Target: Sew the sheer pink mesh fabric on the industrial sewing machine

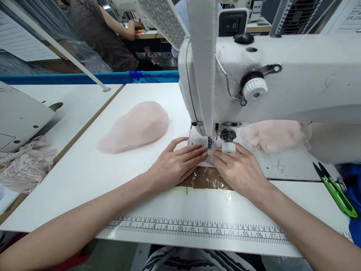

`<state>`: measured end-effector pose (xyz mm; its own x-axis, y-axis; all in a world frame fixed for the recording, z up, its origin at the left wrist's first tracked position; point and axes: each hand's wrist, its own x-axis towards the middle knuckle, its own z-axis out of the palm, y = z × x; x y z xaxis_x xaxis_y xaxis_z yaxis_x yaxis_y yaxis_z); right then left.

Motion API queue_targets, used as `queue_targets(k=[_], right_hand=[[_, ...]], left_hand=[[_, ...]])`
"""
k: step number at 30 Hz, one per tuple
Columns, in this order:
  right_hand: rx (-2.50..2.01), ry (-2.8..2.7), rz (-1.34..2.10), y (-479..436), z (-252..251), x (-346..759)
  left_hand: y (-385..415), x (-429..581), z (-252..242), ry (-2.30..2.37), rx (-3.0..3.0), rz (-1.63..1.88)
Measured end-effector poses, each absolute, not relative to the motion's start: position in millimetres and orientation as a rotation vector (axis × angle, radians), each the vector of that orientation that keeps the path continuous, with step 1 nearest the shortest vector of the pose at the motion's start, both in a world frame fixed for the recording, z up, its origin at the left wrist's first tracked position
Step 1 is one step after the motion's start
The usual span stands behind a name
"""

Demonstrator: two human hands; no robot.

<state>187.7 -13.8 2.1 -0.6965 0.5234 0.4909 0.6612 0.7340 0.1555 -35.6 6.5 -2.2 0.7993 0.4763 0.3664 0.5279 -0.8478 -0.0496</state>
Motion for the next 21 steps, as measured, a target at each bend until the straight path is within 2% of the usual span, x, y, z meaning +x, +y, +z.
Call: queue_targets(k=[21], right_hand=[[-0.953,-2.538,-0.477,-10.8,2.0,187.2]], left_hand=[[14.5,-34.7,-3.0,-0.826,-2.827,-0.546]])
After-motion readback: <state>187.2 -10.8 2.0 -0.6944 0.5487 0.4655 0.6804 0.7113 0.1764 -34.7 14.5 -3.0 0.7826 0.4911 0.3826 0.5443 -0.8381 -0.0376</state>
